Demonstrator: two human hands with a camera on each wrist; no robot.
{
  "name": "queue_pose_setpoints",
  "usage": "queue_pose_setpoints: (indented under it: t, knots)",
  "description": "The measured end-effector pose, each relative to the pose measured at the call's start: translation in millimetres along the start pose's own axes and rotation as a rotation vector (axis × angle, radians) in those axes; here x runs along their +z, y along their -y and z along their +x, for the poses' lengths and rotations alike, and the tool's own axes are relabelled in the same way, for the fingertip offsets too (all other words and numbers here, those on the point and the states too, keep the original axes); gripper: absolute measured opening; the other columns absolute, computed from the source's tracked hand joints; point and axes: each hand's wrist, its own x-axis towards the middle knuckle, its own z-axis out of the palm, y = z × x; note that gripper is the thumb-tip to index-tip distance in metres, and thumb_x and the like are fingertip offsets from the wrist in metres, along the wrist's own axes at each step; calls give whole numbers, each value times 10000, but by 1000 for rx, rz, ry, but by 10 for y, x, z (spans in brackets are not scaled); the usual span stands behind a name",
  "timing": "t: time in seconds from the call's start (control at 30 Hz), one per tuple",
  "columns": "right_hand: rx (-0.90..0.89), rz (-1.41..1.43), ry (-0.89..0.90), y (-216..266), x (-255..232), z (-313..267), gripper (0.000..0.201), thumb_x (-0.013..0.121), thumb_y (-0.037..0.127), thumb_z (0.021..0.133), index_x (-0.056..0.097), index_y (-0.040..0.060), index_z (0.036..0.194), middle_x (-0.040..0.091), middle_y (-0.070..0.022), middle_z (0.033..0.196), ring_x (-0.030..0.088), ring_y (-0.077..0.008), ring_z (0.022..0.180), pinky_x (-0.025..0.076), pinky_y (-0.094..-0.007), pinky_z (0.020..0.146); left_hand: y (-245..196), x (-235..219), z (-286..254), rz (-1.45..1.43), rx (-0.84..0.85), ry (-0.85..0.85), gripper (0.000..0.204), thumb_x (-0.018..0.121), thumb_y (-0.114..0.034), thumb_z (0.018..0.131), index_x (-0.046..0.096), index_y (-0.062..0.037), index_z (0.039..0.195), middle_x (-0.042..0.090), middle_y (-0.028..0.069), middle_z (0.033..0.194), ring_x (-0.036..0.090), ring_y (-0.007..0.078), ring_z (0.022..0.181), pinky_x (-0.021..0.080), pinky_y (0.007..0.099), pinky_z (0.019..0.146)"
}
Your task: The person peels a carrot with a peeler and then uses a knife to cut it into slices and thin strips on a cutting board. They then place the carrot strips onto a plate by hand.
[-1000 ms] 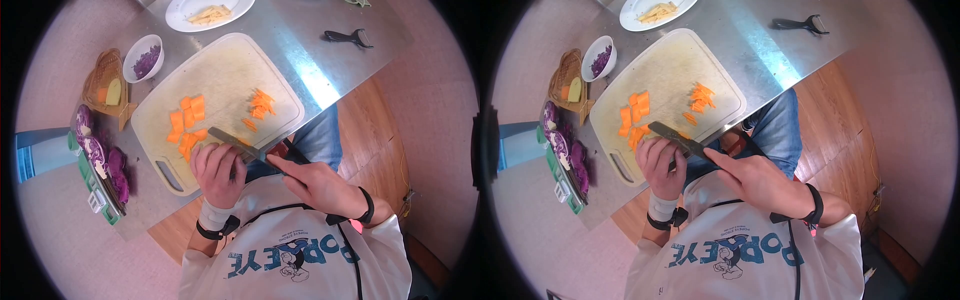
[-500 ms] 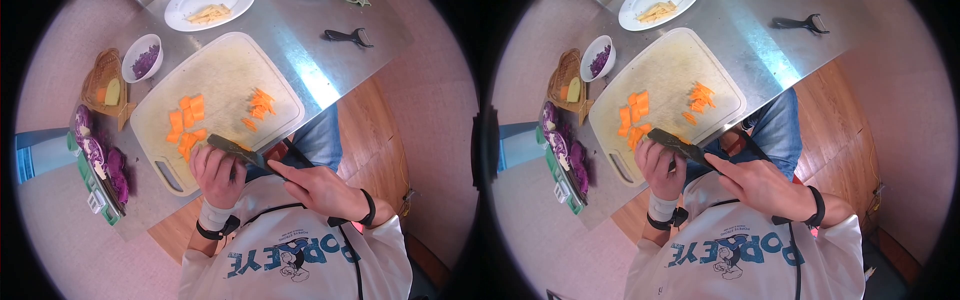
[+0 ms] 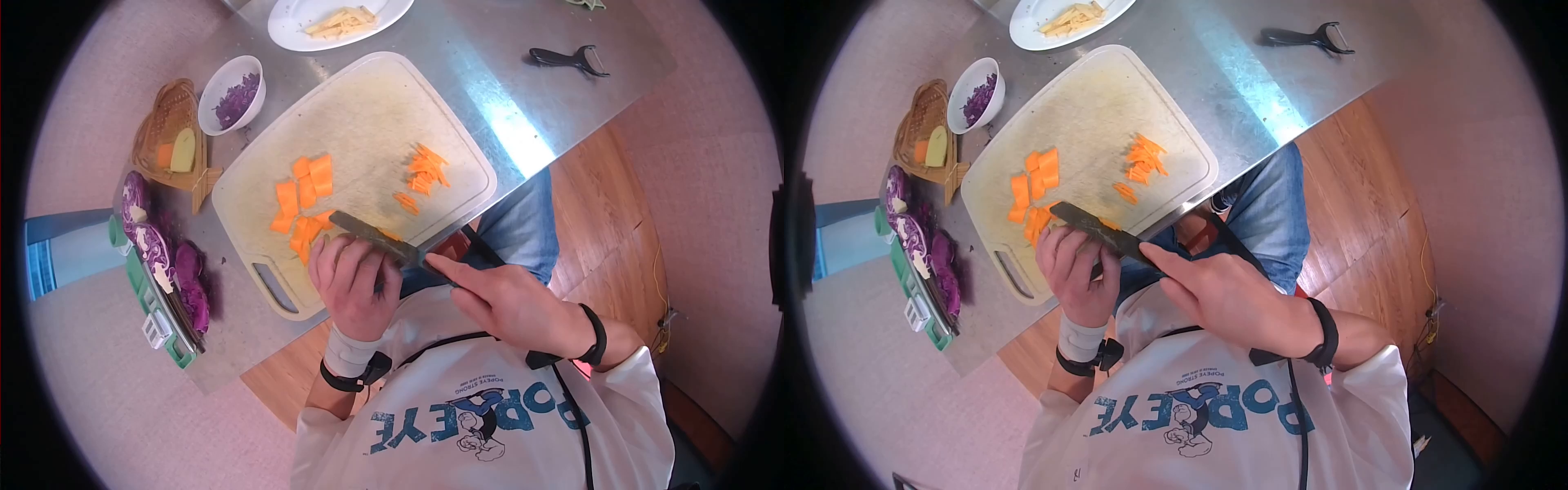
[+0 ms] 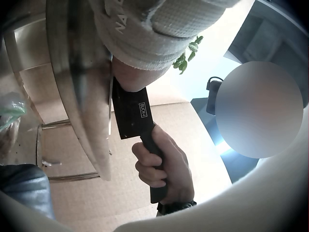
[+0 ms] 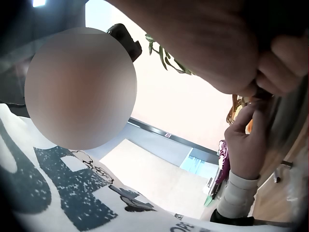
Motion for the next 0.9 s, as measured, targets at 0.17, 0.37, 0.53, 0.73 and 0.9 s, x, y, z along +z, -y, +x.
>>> queue_pose_setpoints:
  t: [0.17,0.37,0.53,0.73,0.9]
  knots:
    - [11,85,-85,-102,-27,29,430,627,123,1033,600,-6,1443,672,-246,734,685,-422,680,538,-463,638,-31,-24,38,2,-13,10,199,755,5,806,762,-46,998,724,48,1126,641,299,1117,425,524,1117]
    - [4,61,-70,-74,-82,-27,444,640,104,1023,596,16,1456,676,-240,752,681,-427,693,538,-475,654,-25,-21,31,-5,-20,8,195,754,-1,811,762,-48,1000,727,47,1123,641,301,1119,424,527,1118]
    - [9,10,32,-13,-96,-74,470,642,122,1022,582,35,1480,685,-207,764,679,-403,680,533,-471,635,10,12,-14,10,-7,-20,176,776,-30,791,744,-52,963,701,59,1107,632,315,1139,424,549,1121]
    - [10,-29,68,-22,-116,-97,496,651,130,1013,571,44,1494,678,-185,744,676,-376,658,530,-458,618,21,22,-28,26,5,-29,175,789,-58,773,727,-61,936,669,53,1076,623,312,1146,421,557,1126]
    - [-2,-17,69,-37,-130,-102,489,646,127,1015,572,43,1490,684,-189,748,676,-383,654,532,-466,615,24,25,-29,30,4,-29,175,787,-56,770,726,-63,933,667,53,1070,624,311,1142,420,557,1126]
